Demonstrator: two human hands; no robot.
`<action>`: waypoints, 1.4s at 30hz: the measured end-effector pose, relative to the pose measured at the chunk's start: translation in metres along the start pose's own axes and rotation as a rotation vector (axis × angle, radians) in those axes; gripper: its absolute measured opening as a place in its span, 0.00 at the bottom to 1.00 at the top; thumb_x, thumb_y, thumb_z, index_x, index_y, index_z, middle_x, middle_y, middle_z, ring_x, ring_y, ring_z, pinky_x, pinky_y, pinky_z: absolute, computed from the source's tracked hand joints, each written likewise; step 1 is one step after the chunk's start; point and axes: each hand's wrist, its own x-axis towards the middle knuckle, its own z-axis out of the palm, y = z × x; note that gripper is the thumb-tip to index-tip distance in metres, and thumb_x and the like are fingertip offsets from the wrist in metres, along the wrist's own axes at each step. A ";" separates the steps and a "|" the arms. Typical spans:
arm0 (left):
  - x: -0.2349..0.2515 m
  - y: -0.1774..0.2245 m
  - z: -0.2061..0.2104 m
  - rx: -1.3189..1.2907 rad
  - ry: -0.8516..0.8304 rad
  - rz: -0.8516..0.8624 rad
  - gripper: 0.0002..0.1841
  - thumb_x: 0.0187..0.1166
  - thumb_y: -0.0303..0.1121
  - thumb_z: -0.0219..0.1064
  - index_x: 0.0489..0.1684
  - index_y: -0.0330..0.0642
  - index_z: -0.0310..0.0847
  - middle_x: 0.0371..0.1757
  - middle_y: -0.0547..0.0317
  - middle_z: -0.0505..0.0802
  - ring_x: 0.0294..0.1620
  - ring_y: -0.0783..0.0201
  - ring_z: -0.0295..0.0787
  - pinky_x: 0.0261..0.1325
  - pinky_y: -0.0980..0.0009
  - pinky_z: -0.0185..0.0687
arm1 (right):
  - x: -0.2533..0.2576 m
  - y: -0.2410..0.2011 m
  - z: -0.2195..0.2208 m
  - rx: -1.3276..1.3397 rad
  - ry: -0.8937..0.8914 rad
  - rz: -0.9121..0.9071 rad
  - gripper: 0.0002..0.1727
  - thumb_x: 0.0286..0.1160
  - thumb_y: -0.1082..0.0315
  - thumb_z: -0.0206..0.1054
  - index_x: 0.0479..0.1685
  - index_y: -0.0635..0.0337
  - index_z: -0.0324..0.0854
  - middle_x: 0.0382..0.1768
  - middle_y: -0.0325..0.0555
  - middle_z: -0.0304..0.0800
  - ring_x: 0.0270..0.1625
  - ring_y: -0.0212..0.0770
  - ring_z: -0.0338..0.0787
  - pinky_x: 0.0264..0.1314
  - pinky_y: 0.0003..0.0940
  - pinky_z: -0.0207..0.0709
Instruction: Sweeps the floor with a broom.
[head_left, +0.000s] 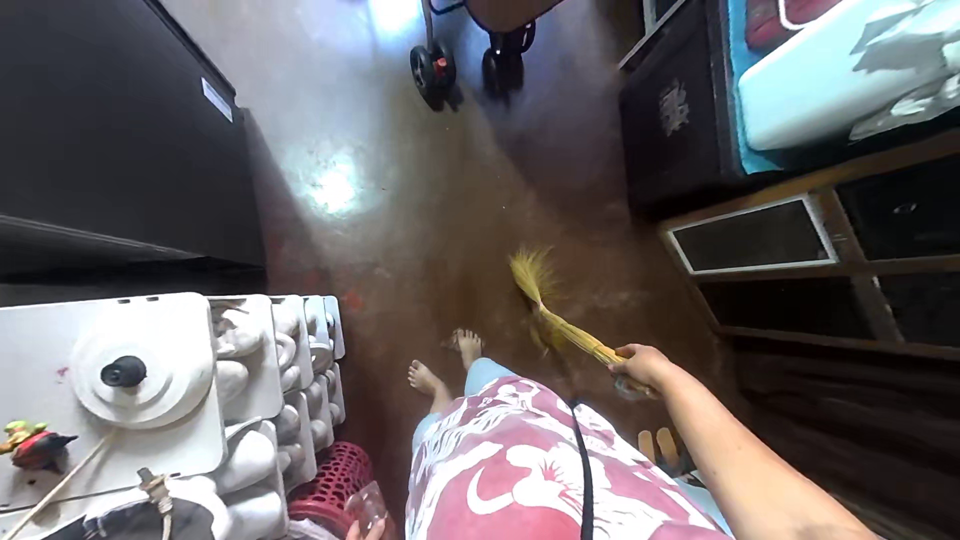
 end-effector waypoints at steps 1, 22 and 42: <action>-0.004 0.019 0.005 -0.001 0.000 0.001 0.27 0.78 0.23 0.69 0.76 0.23 0.69 0.70 0.28 0.83 0.70 0.44 0.81 0.75 0.51 0.73 | 0.015 0.008 -0.004 0.015 0.013 0.000 0.28 0.79 0.65 0.74 0.77 0.62 0.77 0.65 0.67 0.86 0.65 0.65 0.87 0.69 0.63 0.78; -0.055 0.100 0.127 -0.068 0.109 0.090 0.24 0.78 0.24 0.71 0.72 0.25 0.74 0.64 0.32 0.87 0.64 0.48 0.85 0.71 0.53 0.77 | 0.050 -0.094 -0.122 -0.188 -0.215 -0.073 0.26 0.88 0.67 0.63 0.80 0.74 0.68 0.70 0.75 0.79 0.71 0.68 0.82 0.73 0.62 0.73; -0.067 -0.150 0.121 -0.229 0.083 -0.077 0.24 0.78 0.24 0.71 0.72 0.26 0.73 0.63 0.31 0.86 0.62 0.45 0.86 0.68 0.48 0.79 | 0.034 0.083 0.017 -0.220 -0.118 -0.116 0.34 0.83 0.63 0.71 0.88 0.56 0.65 0.66 0.70 0.84 0.58 0.65 0.89 0.60 0.63 0.81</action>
